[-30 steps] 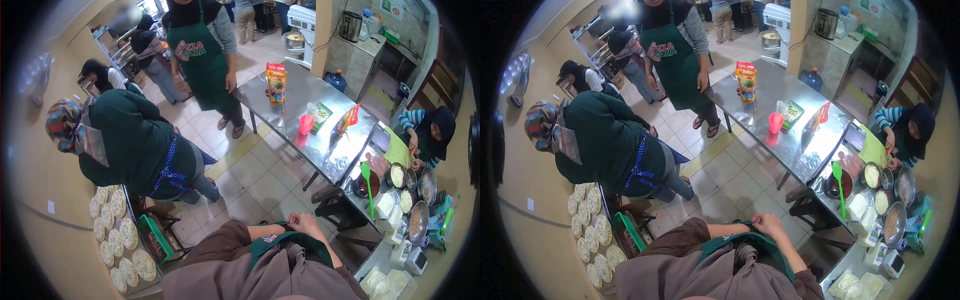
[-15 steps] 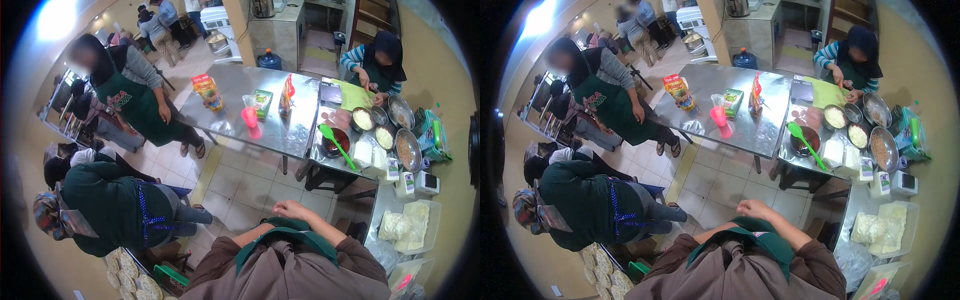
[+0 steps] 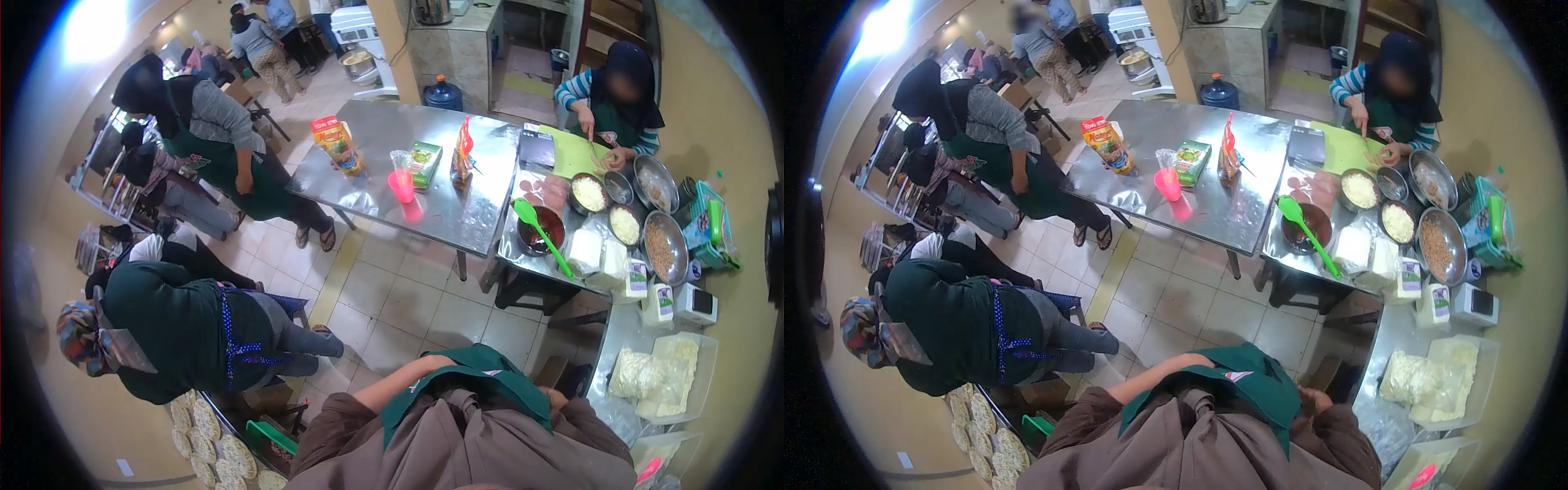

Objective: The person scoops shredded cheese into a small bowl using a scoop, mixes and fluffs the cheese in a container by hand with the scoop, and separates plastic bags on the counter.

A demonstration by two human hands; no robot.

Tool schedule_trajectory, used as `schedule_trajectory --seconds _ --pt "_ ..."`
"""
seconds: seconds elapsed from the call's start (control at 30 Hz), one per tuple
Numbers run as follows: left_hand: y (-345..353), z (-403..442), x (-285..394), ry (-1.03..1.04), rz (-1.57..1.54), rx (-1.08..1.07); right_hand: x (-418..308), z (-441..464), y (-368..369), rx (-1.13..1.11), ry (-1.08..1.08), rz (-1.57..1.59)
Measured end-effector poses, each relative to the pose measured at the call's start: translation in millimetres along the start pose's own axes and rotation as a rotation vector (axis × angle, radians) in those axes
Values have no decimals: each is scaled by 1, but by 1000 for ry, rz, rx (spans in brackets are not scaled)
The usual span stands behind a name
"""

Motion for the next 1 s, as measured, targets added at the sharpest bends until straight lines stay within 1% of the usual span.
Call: schedule_trajectory --seconds 0.03,0.07,0.13,0.17,0.23,0.27,0.3,0.33,0.37,0.4,0.43,0.47,0.5,0.53,0.57,0.6,0.63,0.67,0.7,0.73,0.77,0.83,0.87,0.93,0.97,1.0 --pt "1 -2 3 56 2 14 58 -52 -59 -32 55 -48" --pt "3 -5 2 52 -4 26 55 -57 -62 -62 112 -94" --pt "-6 -13 -1 65 -480 188 26 -58 -47 -111 227 -185" --pt "-9 -24 10 66 -483 194 8 -56 -34 -133 288 -228" --pt "-25 -50 20 40 -612 360 -42 -42 -2 -176 405 -311" --pt "-25 -48 11 39 -467 357 -120 -21 10 -196 463 -350" --pt "-29 -54 13 40 -466 361 -148 -26 -1 -215 522 -390" --pt "-41 -66 19 6 -376 433 -198 -22 -4 -233 581 -429" --pt "-54 -79 26 -27 -286 503 -217 -34 3 -250 641 -468" --pt "-64 -89 34 -24 -288 505 -258 -5 -16 -170 438 -835" --pt "-79 -101 42 2 -359 519 -323 3 -23 79 176 -1058" --pt "-93 -111 48 28 -432 533 -395 -9 -14 225 -6 -1015" --pt "-106 -124 54 143 -575 608 -456 -13 1 259 -307 -906" --pt "-117 -136 59 256 -725 675 -518 -26 24 242 -489 -747" --pt "-131 -158 80 254 -849 767 -566 -36 48 176 -595 -657" --pt "-145 -170 99 364 -866 777 -606 -53 74 72 -556 -438" --pt "-152 -178 109 435 -946 761 -635 -65 97 -49 -651 -290" --pt "-159 -184 119 513 -1013 757 -660 -77 119 -235 -734 -129" --pt "-162 -187 128 517 -1016 745 -673 -84 137 -348 -695 9" --pt "-166 -195 137 563 -1045 780 -690 -97 152 -373 -763 -140" --pt "-168 -202 142 606 -1074 815 -695 -97 166 -355 -863 -142" --pt "-165 -205 144 604 -1082 836 -692 -101 171 -257 -620 -448" --pt "-164 -208 140 574 -1063 860 -688 -100 169 -251 -617 -444" --pt "-165 -212 137 541 -1046 875 -687 -104 154 -198 -666 -105" --pt "-169 -217 139 579 -1022 901 -686 -110 150 -189 -661 -102" --pt "-172 -220 145 621 -998 925 -695 -127 141 -182 -786 17"
Point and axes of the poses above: each hand's wrist, its own z-axis towards the middle knuckle, its own y-axis out of the palm, x = y × z, the point moved 8 cm from there along z, towards the middle knuckle, and after that the axes turned 2 degrees about -x, right-handed, at the moved point
